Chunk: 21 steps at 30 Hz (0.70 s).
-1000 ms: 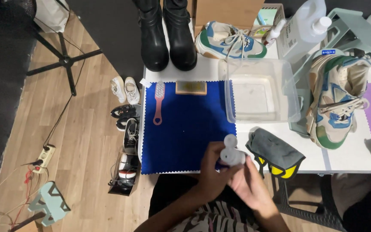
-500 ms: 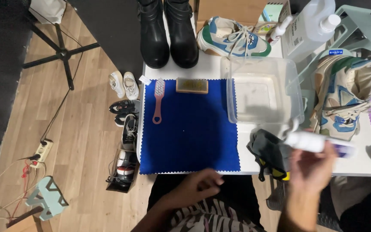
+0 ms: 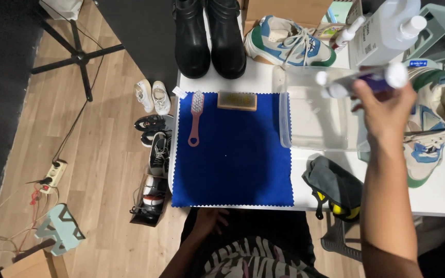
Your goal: Preparing a cleaning solution by pouring liquid from a large container into a smaller bottle and a plastic tray, then organizing brushes and a cloth on a work surface.
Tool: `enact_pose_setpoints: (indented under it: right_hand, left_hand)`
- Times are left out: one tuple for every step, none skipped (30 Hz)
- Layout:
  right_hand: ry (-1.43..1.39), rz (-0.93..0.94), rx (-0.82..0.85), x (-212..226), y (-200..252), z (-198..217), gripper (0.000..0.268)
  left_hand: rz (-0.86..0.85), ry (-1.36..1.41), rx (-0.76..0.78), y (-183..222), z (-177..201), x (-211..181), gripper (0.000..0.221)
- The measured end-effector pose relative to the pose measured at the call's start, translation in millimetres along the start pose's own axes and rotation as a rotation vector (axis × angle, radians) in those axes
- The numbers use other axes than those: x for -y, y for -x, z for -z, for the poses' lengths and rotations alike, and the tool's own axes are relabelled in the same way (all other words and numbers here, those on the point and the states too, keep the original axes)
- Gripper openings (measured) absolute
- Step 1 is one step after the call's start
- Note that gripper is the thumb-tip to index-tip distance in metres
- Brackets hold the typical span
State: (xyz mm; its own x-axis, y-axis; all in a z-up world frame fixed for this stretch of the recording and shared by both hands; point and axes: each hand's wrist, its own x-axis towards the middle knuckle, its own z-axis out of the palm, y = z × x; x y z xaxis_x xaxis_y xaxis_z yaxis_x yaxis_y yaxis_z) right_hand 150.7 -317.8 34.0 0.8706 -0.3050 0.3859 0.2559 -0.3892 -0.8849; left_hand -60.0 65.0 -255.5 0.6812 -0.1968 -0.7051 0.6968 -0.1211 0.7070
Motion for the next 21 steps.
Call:
enact_pose_setpoints:
  right_hand:
    - [0.083, 0.062, 0.047, -14, -9, -4, 0.034]
    - [0.084, 0.061, 0.047, -19, -15, -10, 0.034]
    - [0.111, 0.052, 0.069, -24, -20, -16, 0.033]
    - [0.136, 0.041, 0.089, -29, -25, -22, 0.032]
    - [0.136, 0.039, 0.089, -34, -25, -26, 0.032]
    - [0.099, 0.035, 0.061, -37, -27, -30, 0.029]
    - [0.063, 0.031, 0.033, -41, -28, -34, 0.029]
    - [0.063, 0.030, 0.031, -39, -27, -37, 0.029]
    - [0.047, 0.044, 0.015, -38, -26, -40, 0.029]
    - [0.031, 0.058, 0.000, -36, -26, -43, 0.030]
    - [0.032, 0.058, 0.001, -37, -27, -45, 0.030]
    - [0.028, 0.056, -0.003, -38, -27, -46, 0.030]
    - [0.025, 0.054, -0.007, -40, -27, -48, 0.031]
    - [0.025, 0.053, -0.007, -42, -29, -47, 0.031]
    - [0.073, 0.076, -0.013, -44, -30, -46, 0.029]
    - [0.121, 0.100, -0.020, -46, -31, -46, 0.026]
    - [0.121, 0.100, -0.020, -45, -31, -48, 0.026]
    - [0.070, 0.066, -0.018, -44, -31, -50, 0.029]
    - [0.020, 0.031, -0.016, -43, -31, -52, 0.031]
    - [0.019, 0.031, -0.016, -41, -31, -54, 0.031]
    - [0.019, 0.041, -0.019, -40, -30, -55, 0.030]
  left_hand:
    - [-0.006, -0.029, -0.009, 4, 0, -6, 0.053]
    - [-0.005, -0.028, -0.008, 1, 0, -3, 0.053]
    - [-0.021, -0.024, -0.021, -1, 0, 1, 0.053]
    - [-0.037, -0.021, -0.034, -3, 1, 4, 0.053]
    - [-0.035, -0.022, -0.034, -6, 0, 9, 0.053]
    - [-0.046, -0.005, -0.046, -11, 0, 14, 0.053]
    - [-0.057, 0.013, -0.059, -16, -1, 18, 0.053]
    - [-0.056, 0.011, -0.057, -17, -2, 20, 0.053]
    - [-0.069, 0.060, -0.076, -19, -3, 22, 0.048]
    - [-0.083, 0.110, -0.095, -20, -5, 24, 0.043]
    - [-0.082, 0.111, -0.095, -22, -5, 25, 0.043]
    - [-0.096, 0.113, -0.090, -24, -5, 27, 0.040]
    - [-0.109, 0.115, -0.085, -26, -5, 29, 0.038]
    - [-0.107, 0.116, -0.085, -22, -6, 24, 0.038]
    - [-0.096, 0.118, -0.089, -19, -6, 20, 0.037]
    - [-0.087, 0.119, -0.093, -16, -6, 15, 0.035]
    - [-0.087, 0.120, -0.093, -15, -6, 12, 0.035]
    - [-0.048, 0.110, -0.097, -13, -6, 9, 0.036]
    - [-0.008, 0.100, -0.100, -11, -6, 6, 0.038]
    - [-0.008, 0.099, -0.100, -14, -5, 12, 0.038]
    - [-0.053, 0.112, -0.084, -17, -4, 18, 0.037]
